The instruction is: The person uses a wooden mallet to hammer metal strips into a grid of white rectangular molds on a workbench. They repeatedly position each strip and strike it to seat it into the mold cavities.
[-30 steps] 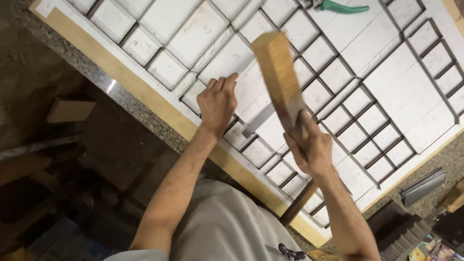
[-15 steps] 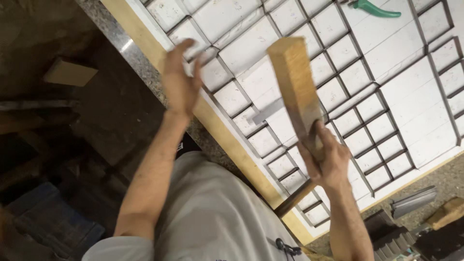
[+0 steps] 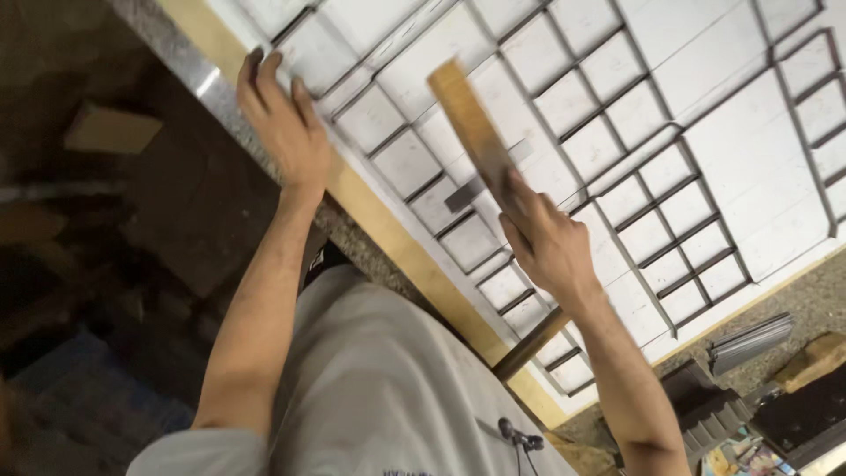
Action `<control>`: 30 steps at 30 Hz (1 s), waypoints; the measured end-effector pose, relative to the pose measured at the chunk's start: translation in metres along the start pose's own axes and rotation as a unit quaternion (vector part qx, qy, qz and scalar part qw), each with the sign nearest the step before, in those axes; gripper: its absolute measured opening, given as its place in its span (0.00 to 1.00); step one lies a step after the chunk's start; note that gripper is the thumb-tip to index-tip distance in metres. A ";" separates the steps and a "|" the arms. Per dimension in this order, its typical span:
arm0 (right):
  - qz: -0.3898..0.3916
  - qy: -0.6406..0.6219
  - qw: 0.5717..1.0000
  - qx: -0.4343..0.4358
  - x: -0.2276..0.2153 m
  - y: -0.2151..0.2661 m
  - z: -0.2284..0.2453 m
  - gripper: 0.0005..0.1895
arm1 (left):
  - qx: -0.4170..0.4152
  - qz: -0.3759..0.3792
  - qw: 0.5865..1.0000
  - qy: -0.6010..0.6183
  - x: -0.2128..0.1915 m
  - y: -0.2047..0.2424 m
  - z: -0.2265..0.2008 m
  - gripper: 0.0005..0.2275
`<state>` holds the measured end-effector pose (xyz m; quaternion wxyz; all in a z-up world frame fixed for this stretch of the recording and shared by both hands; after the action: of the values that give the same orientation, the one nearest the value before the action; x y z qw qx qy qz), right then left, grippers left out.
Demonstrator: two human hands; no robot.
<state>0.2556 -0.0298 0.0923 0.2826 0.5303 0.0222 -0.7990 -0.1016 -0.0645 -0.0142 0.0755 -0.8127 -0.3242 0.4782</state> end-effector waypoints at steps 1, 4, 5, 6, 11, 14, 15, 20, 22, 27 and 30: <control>0.004 0.013 1.000 0.010 0.001 -0.005 -0.006 0.31 | -0.005 0.006 1.000 -0.003 0.003 -0.007 -0.004 0.13; -0.022 0.008 1.000 0.006 0.002 -0.021 -0.010 0.33 | 0.004 0.005 1.000 -0.008 0.006 -0.019 -0.008 0.13; -0.059 -0.024 0.998 -0.018 0.003 -0.028 -0.005 0.32 | 0.011 -0.001 1.000 -0.015 0.003 -0.023 -0.003 0.13; -0.081 -0.054 0.995 -0.034 0.002 -0.020 -0.001 0.32 | 0.007 0.005 1.000 -0.011 -0.002 -0.011 -0.004 0.13; 0.010 0.063 0.998 0.025 0.001 0.002 0.006 0.34 | -0.089 0.021 0.979 0.185 0.005 0.003 -0.003 0.14; 0.010 0.031 0.999 0.027 0.002 -0.013 0.004 0.35 | 0.035 0.003 0.999 -0.035 0.015 -0.018 0.004 0.13; 0.032 0.020 0.999 0.036 0.005 -0.007 0.004 0.36 | 0.025 0.000 0.999 -0.024 0.009 -0.010 0.006 0.13; -0.027 -0.118 0.990 0.074 -0.009 0.022 -0.004 0.38 | 0.079 -0.035 0.996 -0.012 -0.002 -0.005 -0.015 0.10; -0.038 -0.191 0.967 0.161 -0.015 0.037 -0.009 0.38 | 0.056 0.038 0.992 0.109 -0.002 0.002 -0.037 0.12; -0.088 -0.314 0.907 0.267 -0.012 0.099 -0.026 0.38 | 0.205 0.265 0.935 0.117 0.011 0.053 -0.128 0.18; -0.096 -0.318 0.895 0.299 -0.001 0.114 -0.036 0.38 | 0.228 0.340 0.911 0.049 0.031 0.055 -0.161 0.17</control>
<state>0.3403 -0.1132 0.1073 0.0248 0.3029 -0.2583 -0.9170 0.0666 -0.0587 0.0254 0.1077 -0.8568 0.0941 0.4954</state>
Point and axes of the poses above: each hand's wrist, its own y-axis away from the middle knuckle, its own x-axis out of the palm, z = x × y, the point moved 1 cm from there along -y, towards the middle knuckle, and after that the axes turned 10 degrees about x, right-handed, at the moved point
